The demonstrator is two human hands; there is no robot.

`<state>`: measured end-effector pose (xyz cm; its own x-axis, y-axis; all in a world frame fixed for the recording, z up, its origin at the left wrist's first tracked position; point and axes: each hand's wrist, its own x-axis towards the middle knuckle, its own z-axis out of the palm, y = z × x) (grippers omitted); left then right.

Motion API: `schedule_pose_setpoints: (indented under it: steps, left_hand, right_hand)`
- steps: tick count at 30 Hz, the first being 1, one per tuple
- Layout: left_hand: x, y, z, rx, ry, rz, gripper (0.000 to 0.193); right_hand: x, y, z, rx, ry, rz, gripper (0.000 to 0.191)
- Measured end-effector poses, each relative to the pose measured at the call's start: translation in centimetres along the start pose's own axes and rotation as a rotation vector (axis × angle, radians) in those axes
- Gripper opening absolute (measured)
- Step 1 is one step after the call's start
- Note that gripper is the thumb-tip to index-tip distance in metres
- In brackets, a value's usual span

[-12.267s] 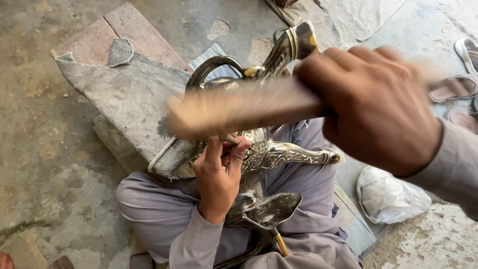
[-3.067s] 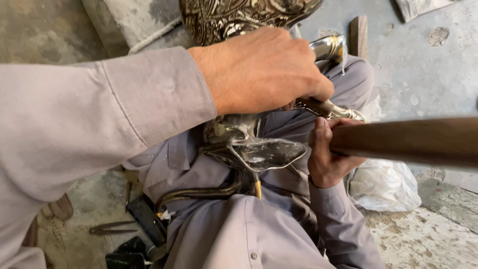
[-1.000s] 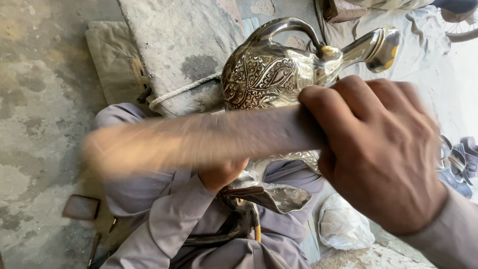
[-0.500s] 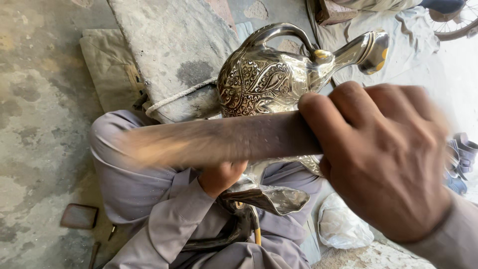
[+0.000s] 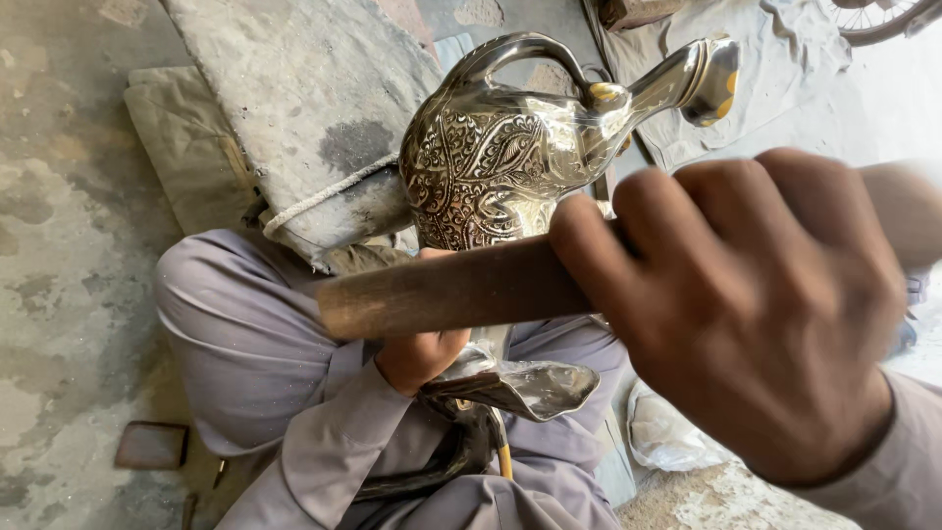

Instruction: The person sits cross-legged on the floor holding an ornate brass animal figurine on their lap. They hold a small punch against the engraved surface and strike it with a wooden mallet, repositioning the punch repeatedly to work the decorative pattern, then rotate the figurine and continue hammering on other sections.

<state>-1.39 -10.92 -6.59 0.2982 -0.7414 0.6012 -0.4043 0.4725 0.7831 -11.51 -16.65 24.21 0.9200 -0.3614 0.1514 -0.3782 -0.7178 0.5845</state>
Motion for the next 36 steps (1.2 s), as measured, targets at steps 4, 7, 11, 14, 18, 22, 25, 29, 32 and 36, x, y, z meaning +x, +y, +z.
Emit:
schedule_pose_setpoints:
  steps: [4,7,11,14,18,22,25,29,32,36]
  left_hand:
    - [-0.1,0.1,-0.1,0.0,-0.01,0.004,0.023]
    - [-0.1,0.1,-0.1,-0.009,-0.017,0.003,0.024]
    - [0.1,0.1,0.1,-0.022,-0.028,0.009,0.024]
    - [0.4,0.0,0.2,-0.018,-0.04,0.012,0.024]
    - [0.5,0.1,0.3,-0.034,-0.06,0.009,0.024]
    - [0.6,0.1,0.5,-0.056,-0.084,0.005,0.025]
    - [0.9,0.3,0.6,-0.088,-0.101,-0.007,0.025]
    - [1.4,0.9,-0.8,-0.251,-0.1,-0.089,0.026]
    - [1.9,2.0,-2.6,-0.232,0.02,-0.173,0.024]
    - [4.0,4.0,-3.7,-0.283,0.17,-0.288,0.025]
  right_hand:
    - [1.3,0.1,-1.1,0.027,-0.038,-0.017,0.019]
    - [0.8,-0.1,-1.8,-0.097,-0.003,-0.007,0.023]
    - [-1.0,0.2,-1.0,-0.039,0.011,-0.015,0.022]
    - [-1.7,0.6,-0.9,-0.111,-0.002,-0.076,0.022]
    - [-0.9,1.0,-1.3,0.076,-0.02,-0.052,0.023]
    - [-0.7,1.3,-1.5,0.034,0.011,-0.048,0.024]
    - [-1.7,1.4,-0.6,-0.053,-0.033,-0.019,0.017]
    - [-4.5,3.0,0.2,-0.073,-0.009,0.005,0.024]
    - [-6.5,4.9,1.3,0.156,-0.102,0.163,0.04]
    - [-9.4,6.8,4.1,0.384,-0.119,0.444,0.05]
